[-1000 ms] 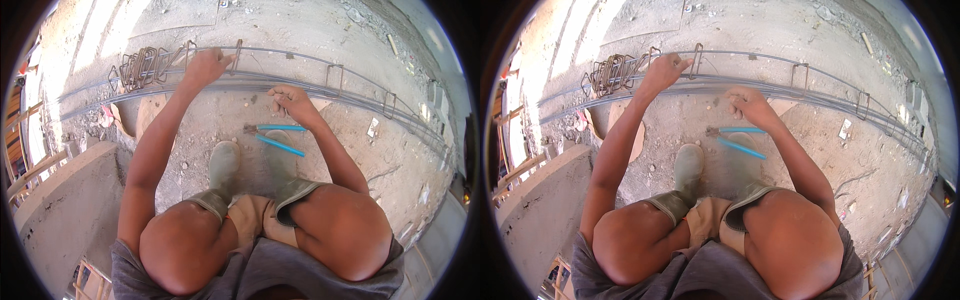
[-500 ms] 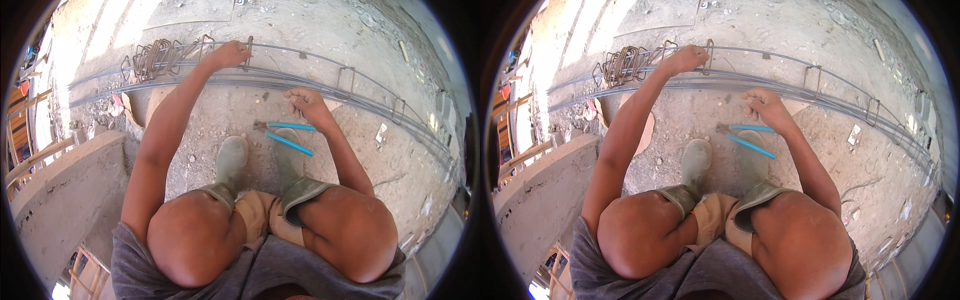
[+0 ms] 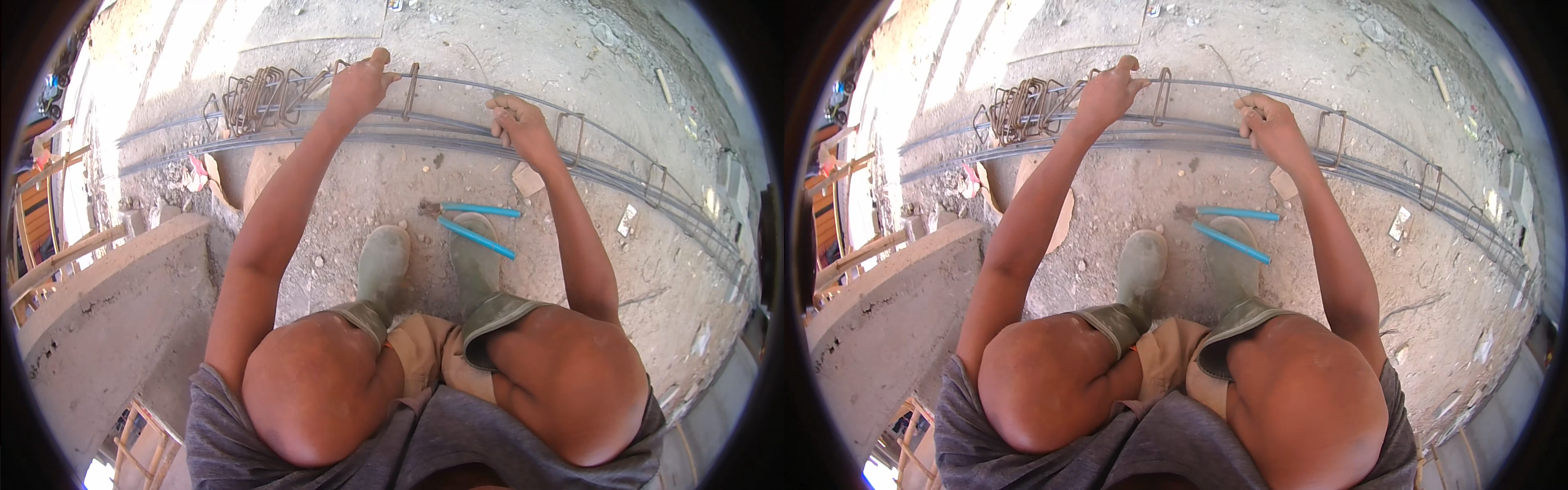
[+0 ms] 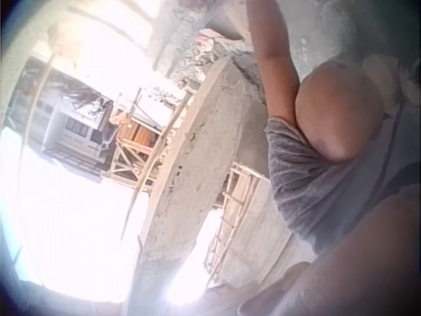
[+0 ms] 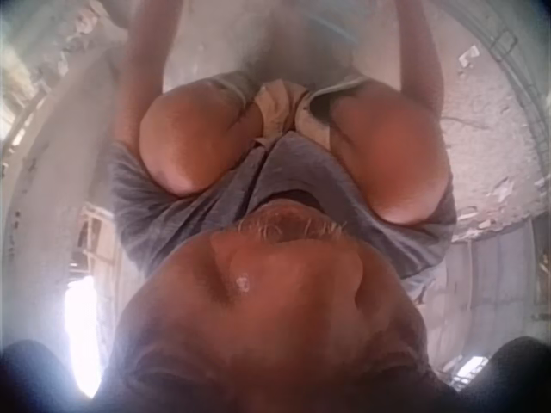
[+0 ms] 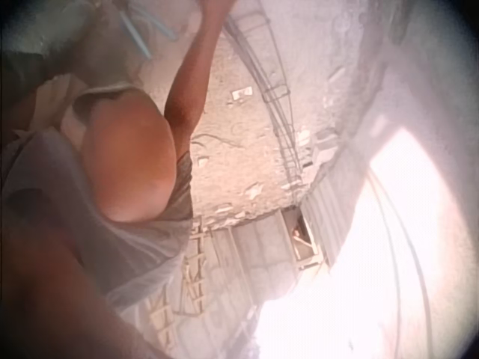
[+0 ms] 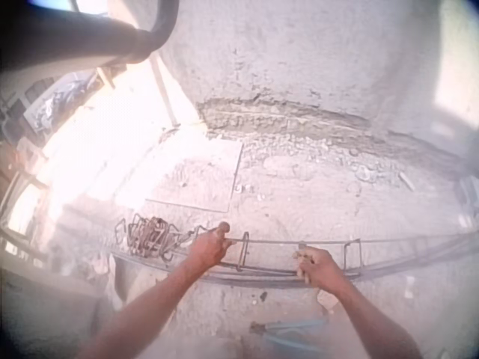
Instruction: The person assembles a steel reinforcement cage by wrapping and twisting wire around rebar intersections using pliers and their hands.
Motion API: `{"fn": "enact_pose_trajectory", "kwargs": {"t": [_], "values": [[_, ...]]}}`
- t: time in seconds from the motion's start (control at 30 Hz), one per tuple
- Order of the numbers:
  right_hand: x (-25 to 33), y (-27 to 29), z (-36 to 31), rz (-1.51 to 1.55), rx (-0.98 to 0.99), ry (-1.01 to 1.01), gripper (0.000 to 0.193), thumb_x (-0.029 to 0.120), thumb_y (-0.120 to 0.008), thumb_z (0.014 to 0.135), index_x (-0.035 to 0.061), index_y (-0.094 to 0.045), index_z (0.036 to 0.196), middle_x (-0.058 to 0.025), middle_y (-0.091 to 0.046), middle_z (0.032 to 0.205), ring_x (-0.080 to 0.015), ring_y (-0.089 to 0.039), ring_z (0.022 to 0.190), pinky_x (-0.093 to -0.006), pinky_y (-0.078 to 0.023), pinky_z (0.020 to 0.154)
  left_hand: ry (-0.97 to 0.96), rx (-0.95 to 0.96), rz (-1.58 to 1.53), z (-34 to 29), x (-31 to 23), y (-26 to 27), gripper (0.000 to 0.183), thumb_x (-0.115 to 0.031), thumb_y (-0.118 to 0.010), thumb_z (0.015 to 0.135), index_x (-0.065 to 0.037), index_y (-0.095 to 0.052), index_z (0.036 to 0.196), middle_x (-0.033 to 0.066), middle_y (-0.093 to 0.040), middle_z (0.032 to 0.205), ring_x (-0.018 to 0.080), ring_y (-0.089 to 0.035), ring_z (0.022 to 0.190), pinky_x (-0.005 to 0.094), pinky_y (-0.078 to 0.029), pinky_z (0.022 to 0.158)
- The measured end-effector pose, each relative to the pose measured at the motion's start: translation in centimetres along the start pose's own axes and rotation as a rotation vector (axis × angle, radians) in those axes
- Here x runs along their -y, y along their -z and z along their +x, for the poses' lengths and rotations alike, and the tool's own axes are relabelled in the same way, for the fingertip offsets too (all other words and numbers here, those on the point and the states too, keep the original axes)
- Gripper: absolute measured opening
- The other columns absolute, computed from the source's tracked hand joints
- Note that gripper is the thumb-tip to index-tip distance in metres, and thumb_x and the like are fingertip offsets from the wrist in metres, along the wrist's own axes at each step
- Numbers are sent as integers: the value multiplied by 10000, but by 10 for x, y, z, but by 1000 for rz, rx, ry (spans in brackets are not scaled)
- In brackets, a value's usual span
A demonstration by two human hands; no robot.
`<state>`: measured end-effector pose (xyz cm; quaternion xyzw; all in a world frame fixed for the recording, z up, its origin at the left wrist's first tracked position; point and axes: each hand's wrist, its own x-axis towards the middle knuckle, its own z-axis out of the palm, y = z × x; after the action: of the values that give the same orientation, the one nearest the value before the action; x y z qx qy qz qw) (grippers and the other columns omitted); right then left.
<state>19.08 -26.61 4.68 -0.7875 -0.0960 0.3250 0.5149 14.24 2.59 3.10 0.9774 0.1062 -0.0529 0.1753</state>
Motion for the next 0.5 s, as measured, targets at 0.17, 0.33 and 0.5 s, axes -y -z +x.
{"fn": "enact_pose_trajectory", "kwargs": {"t": [0.17,0.33,0.5], "values": [[9,-17,-3,179,100,-111,254,111,-501,967,8,-603,1175,-55,-589,662,-86,-452,500,-247,-359,458,-400,-56,252,10,-8,9,533,-234,-637,906,-225,-462,1409,85,-574,1298,319,-654,1011,443,-506,843],[9,-36,-11,415,237,-203,253,103,-499,964,16,-600,1179,-46,-563,624,-70,-399,458,-232,-291,408,-543,7,15,29,23,-17,468,-155,-605,919,-201,-519,1376,106,-567,1351,324,-631,1089,441,-487,936],[15,-49,-19,675,394,-299,251,120,-463,999,-6,-576,1184,-18,-508,598,-41,-339,426,-201,-262,386,-495,3,-206,33,27,-38,403,-69,-570,901,-134,-588,1299,159,-633,1242,358,-615,1095,434,-491,937]]}}
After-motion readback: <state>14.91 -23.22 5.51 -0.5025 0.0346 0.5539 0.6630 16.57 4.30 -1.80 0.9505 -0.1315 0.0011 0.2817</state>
